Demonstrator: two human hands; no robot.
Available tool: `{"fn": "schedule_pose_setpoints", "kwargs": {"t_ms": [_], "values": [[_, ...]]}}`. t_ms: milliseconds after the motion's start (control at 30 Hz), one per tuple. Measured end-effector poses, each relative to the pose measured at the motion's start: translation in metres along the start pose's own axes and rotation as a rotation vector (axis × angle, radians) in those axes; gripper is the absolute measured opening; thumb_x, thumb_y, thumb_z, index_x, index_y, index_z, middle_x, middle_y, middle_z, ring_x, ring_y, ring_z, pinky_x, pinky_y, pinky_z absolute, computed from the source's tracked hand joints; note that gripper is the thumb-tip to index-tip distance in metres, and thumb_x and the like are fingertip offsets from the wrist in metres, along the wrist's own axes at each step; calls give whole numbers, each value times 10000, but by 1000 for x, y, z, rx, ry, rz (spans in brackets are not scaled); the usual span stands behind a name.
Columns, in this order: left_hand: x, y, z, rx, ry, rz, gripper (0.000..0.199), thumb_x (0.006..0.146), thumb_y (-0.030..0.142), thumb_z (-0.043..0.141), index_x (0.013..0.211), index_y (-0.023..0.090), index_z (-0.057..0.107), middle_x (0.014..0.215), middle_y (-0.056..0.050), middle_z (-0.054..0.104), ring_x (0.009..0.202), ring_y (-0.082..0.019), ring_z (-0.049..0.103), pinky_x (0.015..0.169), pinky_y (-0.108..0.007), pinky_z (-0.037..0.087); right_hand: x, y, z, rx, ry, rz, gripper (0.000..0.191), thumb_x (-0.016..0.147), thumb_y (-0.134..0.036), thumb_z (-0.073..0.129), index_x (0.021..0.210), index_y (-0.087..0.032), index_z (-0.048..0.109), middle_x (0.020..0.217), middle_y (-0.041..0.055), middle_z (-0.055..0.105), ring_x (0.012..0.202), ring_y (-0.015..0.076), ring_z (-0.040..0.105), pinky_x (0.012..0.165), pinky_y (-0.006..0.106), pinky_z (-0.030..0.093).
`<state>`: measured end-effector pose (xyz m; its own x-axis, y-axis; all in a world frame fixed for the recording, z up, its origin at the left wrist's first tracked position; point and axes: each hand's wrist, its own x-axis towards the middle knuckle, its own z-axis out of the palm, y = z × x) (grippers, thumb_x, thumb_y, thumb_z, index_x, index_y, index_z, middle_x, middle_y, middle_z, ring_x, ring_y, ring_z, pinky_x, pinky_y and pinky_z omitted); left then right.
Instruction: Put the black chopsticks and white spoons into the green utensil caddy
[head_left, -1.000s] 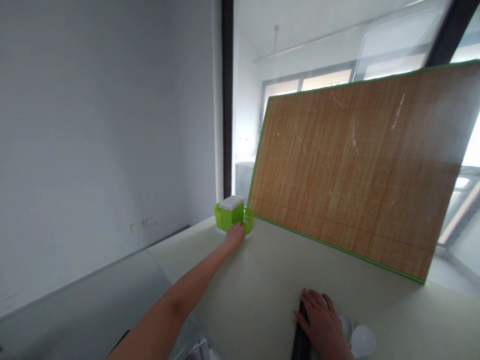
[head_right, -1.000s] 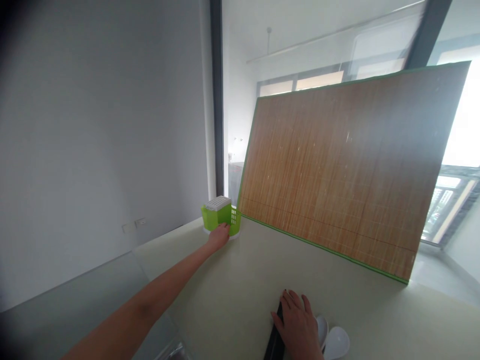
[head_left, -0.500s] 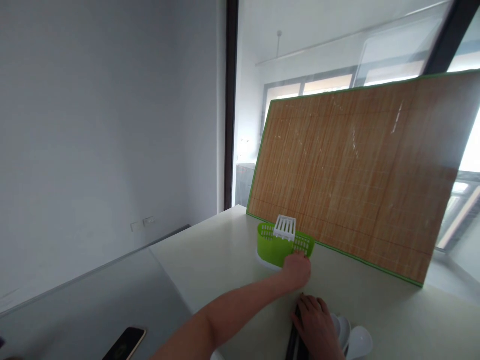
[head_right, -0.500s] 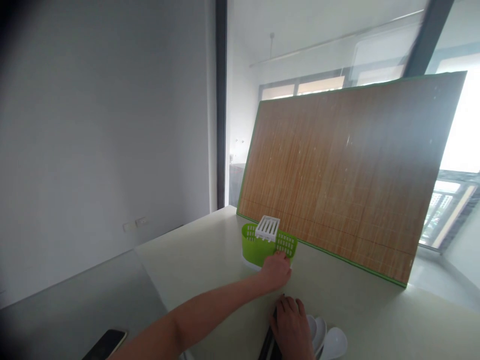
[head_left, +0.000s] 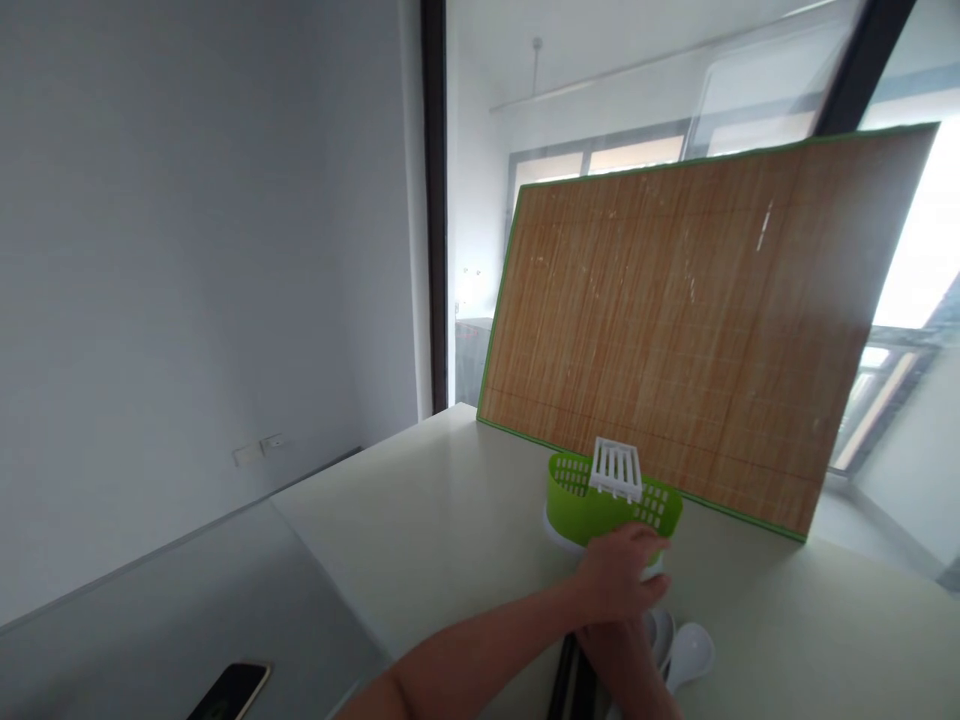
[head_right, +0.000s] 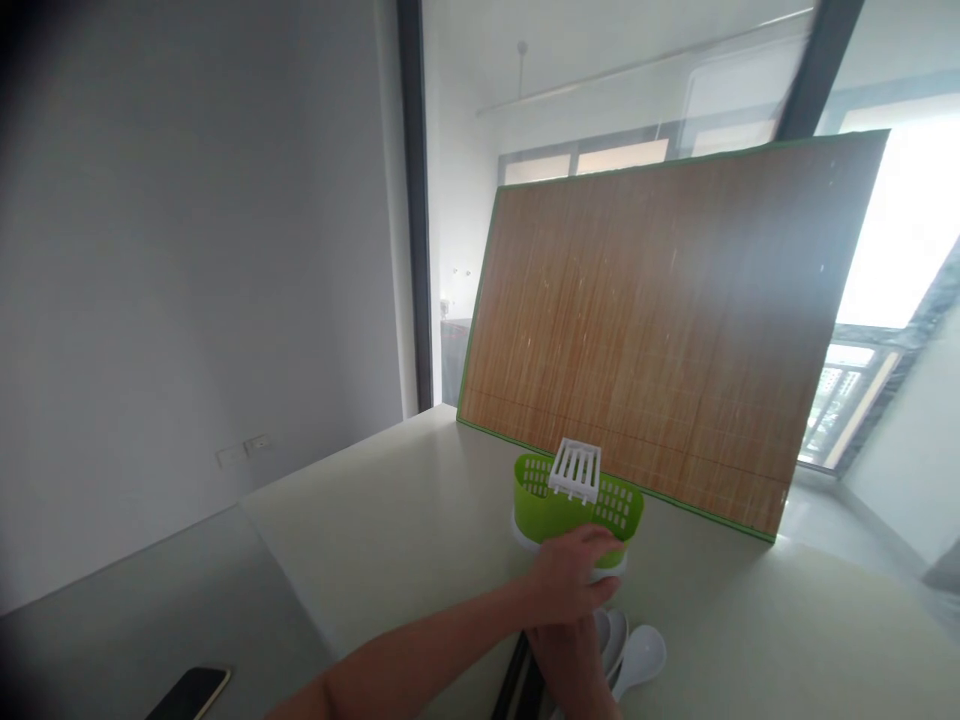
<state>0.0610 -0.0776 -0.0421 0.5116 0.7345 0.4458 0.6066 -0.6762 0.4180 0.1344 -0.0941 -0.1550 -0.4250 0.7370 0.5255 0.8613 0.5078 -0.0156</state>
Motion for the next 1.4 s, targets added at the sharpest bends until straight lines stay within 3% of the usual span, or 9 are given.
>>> {"fn": "schedule_pose_setpoints", "kwargs": {"t_ms": [167,267,367,567,733,900,1067,1233,1400], "values": [[-67,-31,-28,47,-16,-357,203,798,330,486,972,256,560,1013,9,581,962,-151,527,833,-251,412,8,-3,-16,-3,-109,0,234,789,-120,506,958,-198,647,974,75,662,907,231,581,822,341,399],[-105,-41,-22,89,-130,-456,189,763,379,532,902,256,564,967,18,578,916,-154,527,793,-258,407,9,-2,-15,1,-129,41,253,778,-120,521,986,-196,643,1067,65,639,987,232,549,869,350,375],[-126,-42,-6,122,-237,-431,314,668,495,623,871,260,573,966,11,572,902,-179,521,774,-282,406,7,0,-11,-20,-135,44,297,799,-90,478,1036,-183,631,1093,63,633,1016,225,535,896,352,356],[-128,-43,10,147,-257,-426,383,595,535,685,842,258,590,953,-1,566,895,-203,515,749,-303,408,4,6,-11,-30,-133,45,337,805,-87,455,1098,-161,604,1123,64,616,1027,233,525,898,367,366],[-130,-49,-4,146,-237,-484,306,669,489,645,866,261,591,987,-3,556,938,-197,509,774,-295,405,1,12,-4,-2,-95,41,306,811,-124,445,1061,-174,615,1119,75,610,1027,230,528,903,360,379],[-133,-47,-11,187,-221,-483,197,729,321,562,917,262,578,989,-8,560,952,-190,509,810,-294,410,1,16,0,65,-94,16,309,827,-170,435,1096,-180,588,1110,81,604,1023,225,526,903,353,387],[-127,-47,-17,338,-203,-533,300,698,155,473,981,207,559,979,-62,584,918,-217,545,762,-320,452,2,14,-6,84,-113,10,304,821,-156,445,1091,-161,584,1086,89,602,1002,222,527,901,354,383],[-124,-55,-31,448,-288,-673,255,715,177,468,924,131,607,916,-120,626,857,-258,601,725,-362,478,5,10,-13,66,-112,-5,258,823,-155,461,1025,-193,615,1060,71,614,982,222,532,884,368,371],[-126,-62,-37,462,-335,-647,292,694,95,418,901,115,624,903,-136,651,868,-253,618,733,-346,475,7,8,-22,80,-91,-9,231,819,-153,490,1001,-208,622,1043,57,617,972,221,520,894,375,336]]}}
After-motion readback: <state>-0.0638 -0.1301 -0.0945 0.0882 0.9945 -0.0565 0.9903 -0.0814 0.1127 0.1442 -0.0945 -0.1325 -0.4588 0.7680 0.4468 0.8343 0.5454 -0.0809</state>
